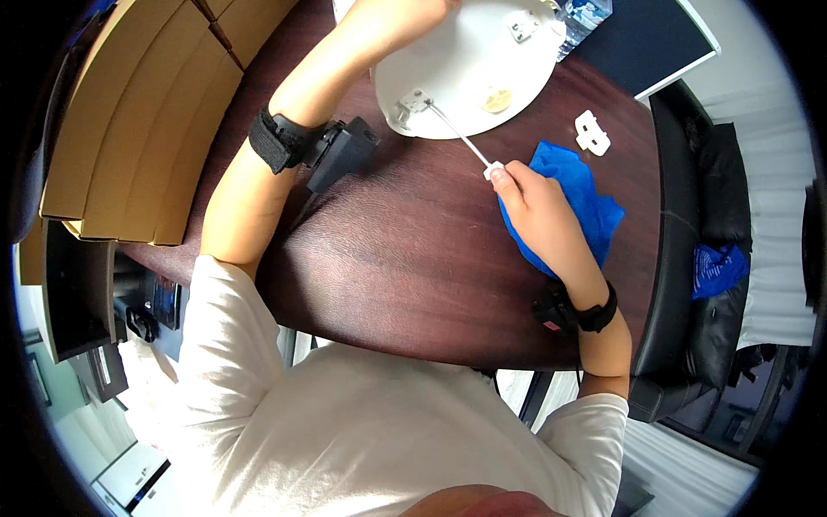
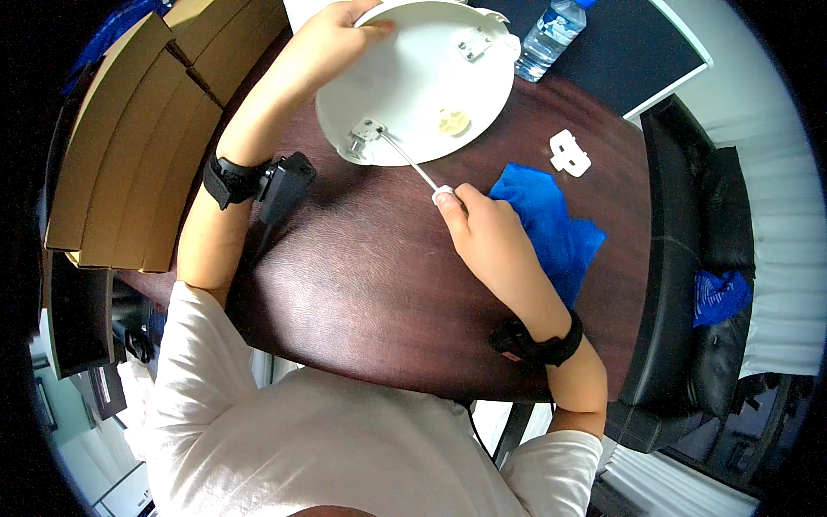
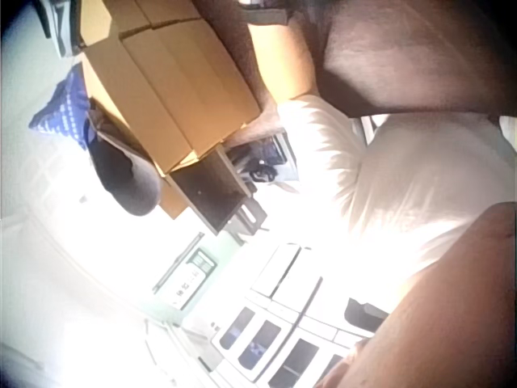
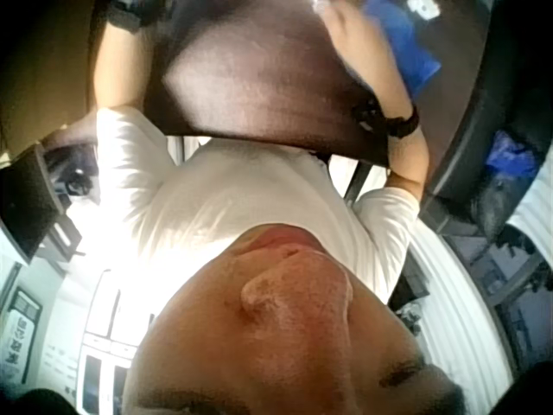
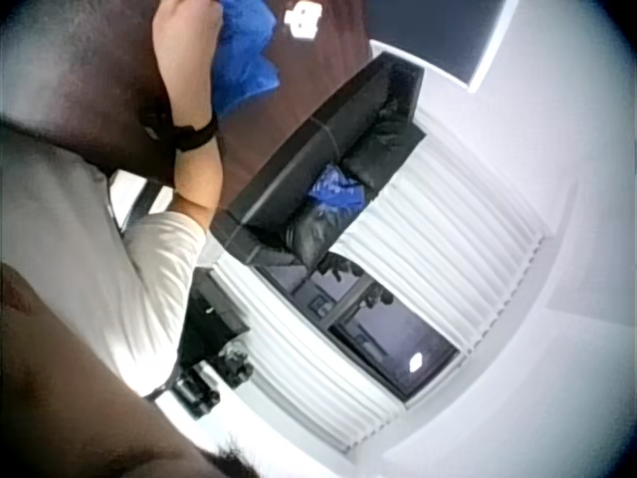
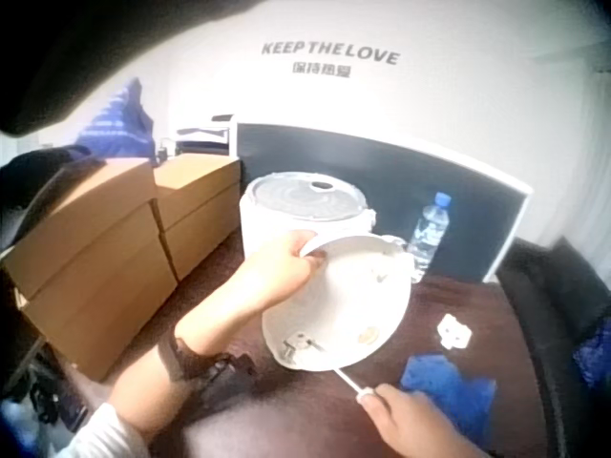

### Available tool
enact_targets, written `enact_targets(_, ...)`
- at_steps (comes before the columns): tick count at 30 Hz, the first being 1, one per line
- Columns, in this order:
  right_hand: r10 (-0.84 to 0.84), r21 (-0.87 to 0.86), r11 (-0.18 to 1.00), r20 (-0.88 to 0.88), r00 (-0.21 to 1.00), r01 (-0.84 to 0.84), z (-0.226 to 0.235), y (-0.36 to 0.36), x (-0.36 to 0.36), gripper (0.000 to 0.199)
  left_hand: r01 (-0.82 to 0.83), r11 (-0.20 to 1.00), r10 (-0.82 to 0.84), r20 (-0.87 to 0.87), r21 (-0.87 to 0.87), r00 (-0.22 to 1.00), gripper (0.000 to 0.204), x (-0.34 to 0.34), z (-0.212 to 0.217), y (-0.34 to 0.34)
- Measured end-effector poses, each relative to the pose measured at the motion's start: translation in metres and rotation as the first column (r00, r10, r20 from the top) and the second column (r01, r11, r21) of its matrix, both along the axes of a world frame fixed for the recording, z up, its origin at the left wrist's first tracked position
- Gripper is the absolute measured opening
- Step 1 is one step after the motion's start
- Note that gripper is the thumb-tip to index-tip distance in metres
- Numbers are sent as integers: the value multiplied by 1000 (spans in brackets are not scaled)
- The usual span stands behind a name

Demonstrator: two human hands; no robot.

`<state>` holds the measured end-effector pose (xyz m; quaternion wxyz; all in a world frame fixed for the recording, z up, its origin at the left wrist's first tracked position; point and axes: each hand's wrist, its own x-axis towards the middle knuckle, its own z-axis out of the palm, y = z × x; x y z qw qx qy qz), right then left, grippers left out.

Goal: The person uses a screwdriver to tighten screws on a white circular light fixture base, then wipes the surface with a blue cloth. The person flips the fixture over and continues to tighten screws on the opposite side.

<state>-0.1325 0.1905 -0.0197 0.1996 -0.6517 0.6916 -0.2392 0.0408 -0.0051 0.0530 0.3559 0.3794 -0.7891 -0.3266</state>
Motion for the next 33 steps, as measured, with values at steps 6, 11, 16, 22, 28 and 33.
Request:
enact_targets(6,-157,284,957,338,928,59,1,1,2,40,31,999,-31,-36,-5,999,25,1,11,19)
enact_targets(11,-312,489,872,560,767,-1,5,3,6,42,12,1000,-12,-13,-1,1000,23,-3,3,7)
enact_targets(16,-363,520,849,700,615,-91,0,8,10,42,26,1000,-26,-11,-14,1000,23,-4,3,9)
enact_targets(22,-472,565,798,803,364,-212,-2,13,17,41,9,999,-9,-3,-39,1000,22,-4,3,9)
enact_targets(28,-581,521,725,814,6,-450,-6,14,8,41,48,997,-47,6,-60,999,26,-4,-8,-1)
enact_targets(33,-605,522,713,795,-35,-467,-7,16,1,41,-8,987,17,56,-160,998,27,-5,-18,-7)
